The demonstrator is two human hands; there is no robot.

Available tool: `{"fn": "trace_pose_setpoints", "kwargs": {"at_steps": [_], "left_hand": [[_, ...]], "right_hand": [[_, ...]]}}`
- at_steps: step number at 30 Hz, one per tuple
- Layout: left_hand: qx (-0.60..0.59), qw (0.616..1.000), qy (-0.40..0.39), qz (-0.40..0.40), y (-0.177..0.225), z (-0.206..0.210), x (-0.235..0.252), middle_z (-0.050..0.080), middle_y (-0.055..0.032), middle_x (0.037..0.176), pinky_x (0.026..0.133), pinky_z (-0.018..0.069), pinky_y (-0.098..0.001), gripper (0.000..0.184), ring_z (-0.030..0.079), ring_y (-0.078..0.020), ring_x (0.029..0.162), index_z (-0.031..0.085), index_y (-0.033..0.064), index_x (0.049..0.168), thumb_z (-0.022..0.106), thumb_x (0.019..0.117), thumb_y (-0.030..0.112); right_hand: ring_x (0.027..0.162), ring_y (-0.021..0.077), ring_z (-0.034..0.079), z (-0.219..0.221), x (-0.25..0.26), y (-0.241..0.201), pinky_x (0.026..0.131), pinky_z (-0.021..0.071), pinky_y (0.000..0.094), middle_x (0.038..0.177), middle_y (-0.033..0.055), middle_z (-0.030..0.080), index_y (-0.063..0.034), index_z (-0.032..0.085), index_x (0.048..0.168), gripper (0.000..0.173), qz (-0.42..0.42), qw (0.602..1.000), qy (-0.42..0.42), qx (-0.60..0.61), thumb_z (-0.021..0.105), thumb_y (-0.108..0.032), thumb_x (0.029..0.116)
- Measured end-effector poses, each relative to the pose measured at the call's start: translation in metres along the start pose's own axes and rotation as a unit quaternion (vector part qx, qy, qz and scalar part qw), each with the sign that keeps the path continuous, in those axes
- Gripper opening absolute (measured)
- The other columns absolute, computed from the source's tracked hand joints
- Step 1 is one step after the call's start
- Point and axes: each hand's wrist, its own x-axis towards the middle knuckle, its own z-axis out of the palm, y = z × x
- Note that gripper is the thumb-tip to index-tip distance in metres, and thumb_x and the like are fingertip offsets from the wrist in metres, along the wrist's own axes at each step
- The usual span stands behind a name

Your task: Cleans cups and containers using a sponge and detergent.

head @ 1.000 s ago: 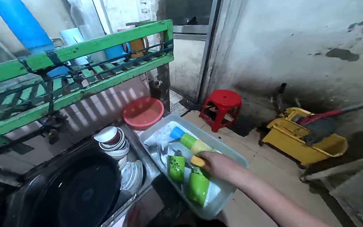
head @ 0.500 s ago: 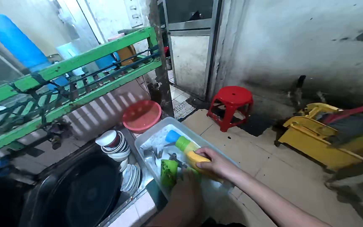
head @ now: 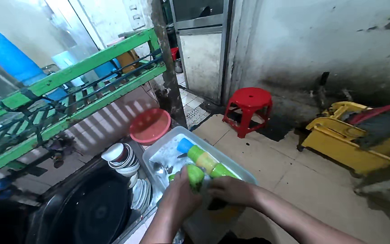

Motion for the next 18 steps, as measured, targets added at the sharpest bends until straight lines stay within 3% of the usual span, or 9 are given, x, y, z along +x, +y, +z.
{"fn": "trace_pose_setpoints", "kwargs": {"at_steps": [2,3,5,6,8,11,14,16,18], "left_hand": [[0.008,0.999,0.031,0.019,-0.007,-0.001,-0.006,0.05,-0.0159,0.149,0.104,0.0515,-0.0504,0.091,0.059,-0.0319,0.128,0.026,0.0143,0.162,0.074,0.0863,0.032],[0.03,0.998,0.049,0.039,-0.008,0.002,-0.01,0.049,-0.015,0.15,0.104,0.0516,-0.0495,0.09,0.058,-0.0311,0.129,0.028,0.0127,0.162,0.074,0.0863,0.03],[0.095,0.981,0.124,0.117,-0.012,0.018,-0.016,0.05,-0.0166,0.152,0.106,0.0505,-0.0473,0.087,0.057,-0.0312,0.131,0.033,0.0049,0.159,0.075,0.0856,0.027],[0.115,0.961,0.188,0.165,-0.016,0.027,-0.016,0.054,-0.0193,0.148,0.103,0.0523,-0.0468,0.083,0.06,-0.0323,0.128,0.041,-0.0003,0.154,0.076,0.0836,0.028],[0.084,0.942,0.258,0.196,-0.022,0.035,-0.012,0.061,-0.0203,0.139,0.099,0.0548,-0.0453,0.077,0.065,-0.0312,0.122,0.051,-0.0051,0.145,0.077,0.0812,0.031],[-0.18,0.971,0.125,0.097,-0.026,0.02,-0.018,0.063,-0.0175,0.134,0.104,0.052,-0.0425,0.087,0.064,-0.0243,0.12,0.035,0.0027,0.156,0.078,0.084,0.028],[-0.421,0.906,0.016,0.022,-0.035,0.01,-0.023,0.063,-0.0174,0.13,0.097,0.0554,-0.0426,0.079,0.066,-0.0236,0.113,0.038,0.0066,0.155,0.076,0.0863,0.02],[-0.54,0.841,-0.008,0.006,-0.044,0.013,-0.026,0.066,-0.0161,0.12,0.09,0.0578,-0.0417,0.062,0.068,-0.0228,0.104,0.041,0.0035,0.149,0.066,0.0946,0.017],[-0.623,0.782,-0.014,-0.007,-0.05,0.016,-0.028,0.066,-0.0159,0.114,0.084,0.059,-0.0427,0.05,0.068,-0.0245,0.097,0.041,0.0047,0.148,0.055,0.1026,0.021]], "right_hand": [[0.101,0.0307,0.067,0.0,0.012,-0.001,0.093,0.0534,0.0472,0.113,0.0231,0.066,0.0052,0.061,0.124,0.043,-0.018,0.982,0.125,0.144,0.044,-0.032,0.1085],[0.1,0.0284,0.065,-0.002,0.02,-0.005,0.089,0.0541,0.0456,0.116,0.0216,0.064,0.0022,0.057,0.13,0.045,-0.013,0.967,0.156,0.199,0.043,-0.035,0.1078],[0.122,0.0273,0.06,-0.007,0.031,-0.023,0.101,0.0502,0.0459,0.14,0.0193,0.057,-0.0071,0.044,0.151,0.052,-0.018,0.957,0.133,0.256,0.04,-0.039,0.1091],[0.136,0.0273,0.052,-0.008,0.036,-0.03,0.113,0.0423,0.0469,0.151,0.0183,0.05,-0.0091,0.04,0.155,0.055,-0.035,0.96,0.106,0.256,0.04,-0.039,0.1096],[0.137,0.0239,0.052,-0.003,0.048,-0.038,0.115,0.0395,0.0452,0.147,0.0155,0.055,-0.0077,0.054,0.146,0.049,-0.059,0.962,0.095,0.249,0.047,-0.038,0.1078],[0.113,0.0119,0.062,0.003,0.06,-0.041,0.101,0.0484,0.0342,0.123,0.0089,0.067,-0.0041,0.068,0.124,0.033,-0.095,0.95,0.101,0.279,0.052,-0.025,0.1057],[0.106,0.011,0.063,0.001,0.07,-0.035,0.097,0.0509,0.033,0.116,0.0079,0.068,-0.0014,0.069,0.118,0.031,-0.12,0.937,0.119,0.306,0.049,-0.021,0.1042],[0.103,0.0217,0.064,-0.003,0.082,-0.024,0.092,0.0524,0.0424,0.115,0.0159,0.067,0.0,0.064,0.125,0.035,-0.077,0.929,0.176,0.316,0.045,-0.025,0.108],[0.103,0.03,0.064,-0.009,0.089,-0.02,0.086,0.0544,0.0481,0.123,0.0207,0.062,-0.0087,0.05,0.143,0.046,-0.016,0.925,0.195,0.325,0.04,-0.04,0.1105]]}}
